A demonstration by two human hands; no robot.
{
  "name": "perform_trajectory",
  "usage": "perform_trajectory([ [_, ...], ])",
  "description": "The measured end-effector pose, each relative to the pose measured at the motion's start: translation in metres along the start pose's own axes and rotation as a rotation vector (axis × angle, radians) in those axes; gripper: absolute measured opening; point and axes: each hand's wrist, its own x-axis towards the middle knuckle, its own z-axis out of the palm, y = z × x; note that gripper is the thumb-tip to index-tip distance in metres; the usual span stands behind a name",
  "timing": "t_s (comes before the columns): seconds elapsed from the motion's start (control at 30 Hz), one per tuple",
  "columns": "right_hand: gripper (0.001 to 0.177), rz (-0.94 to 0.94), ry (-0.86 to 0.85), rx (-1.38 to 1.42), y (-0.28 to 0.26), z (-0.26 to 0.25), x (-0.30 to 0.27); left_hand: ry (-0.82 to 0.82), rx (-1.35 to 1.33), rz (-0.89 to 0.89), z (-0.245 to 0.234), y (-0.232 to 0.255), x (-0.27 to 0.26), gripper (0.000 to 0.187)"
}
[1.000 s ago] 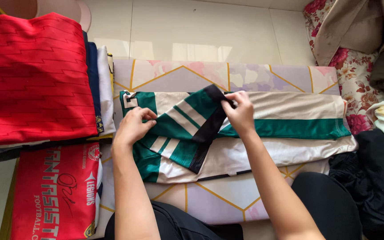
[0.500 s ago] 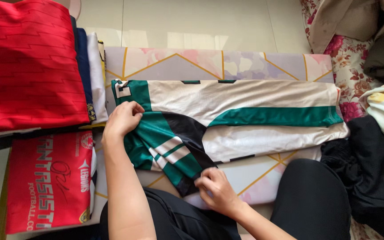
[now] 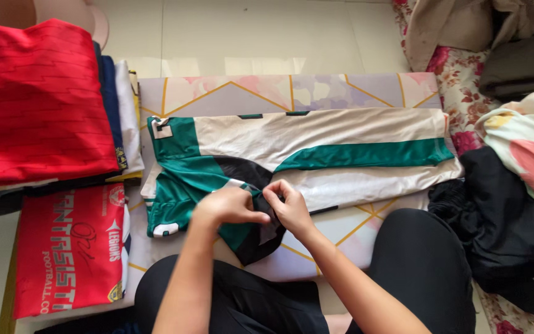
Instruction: The person folds a red and white jersey, then a white and green jersey, and finally a black garment. Each item is smoothed, folded into a compact rectangle, and stacked on the left side of the frame.
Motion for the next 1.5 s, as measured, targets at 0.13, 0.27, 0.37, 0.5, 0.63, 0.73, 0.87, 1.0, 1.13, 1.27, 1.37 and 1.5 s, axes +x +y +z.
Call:
perform_trajectory([
  [0.13,0.017,-0.07,0.039,0.071,0.013,0.001,0.021,0.252,0.156,-0.151,0.033,0.011,0.023,0.086],
  [0.27,0.016,-0.102,0.074,-0.003,0.019,0.0,0.022,0.356,0.219,-0.03,0.039,-0.007,0.031,0.046],
  [0.37,0.023,0.009,-0.023,-0.09,0.008,-0.017,0.008,0.117,-0.135,-0.017,0.01,-0.02,0.007,0.038],
  [0.5,0.052,-0.084,-0.28,-0.271,-0.032,-0.034,-0.019,-0.063,-0.356,0.171,-0.035,-0.005,-0.036,0.036],
  [0.63,0.098,-0.704,-0.229,-0.229,-0.067,-0.024,-0.047,-0.137,-0.434,0.301,-0.056,0.015,-0.06,0.031],
  [0.73,0.072,-0.617,-0.129,-0.394,-0.07,0.01,-0.061,-0.272,-0.643,0.299,-0.056,0.011,-0.065,0.029],
  [0.87,0.021,-0.343,-0.21,-0.233,-0.045,0.024,-0.038,-0.007,-0.904,0.554,-0.054,-0.032,-0.062,0.036],
  [1.0,0.019,-0.162,-0.185,-0.12,-0.025,-0.01,0.039,0.722,-0.305,0.341,-0.05,-0.08,-0.044,0.044],
  [1.13,0.03,-0.003,-0.139,0.418,-0.031,-0.057,0.135,0.762,-0.007,-0.215,-0.046,-0.111,-0.023,0.039],
  [1.27,0.04,0.379,-0.198,0.028,-0.023,-0.078,0.171,0.921,-0.006,-0.357,-0.041,-0.117,0.003,0.021],
  [1.37,0.067,0.346,-0.333,-0.076,-0.004,-0.08,0.168,0.924,0.018,-0.367,-0.042,-0.119,0.014,0.02],
  [1.5,0.056,0.103,-0.292,-0.041,0.027,-0.089,0.166,0.874,0.014,-0.297,-0.043,-0.125,0.012,0.024],
])
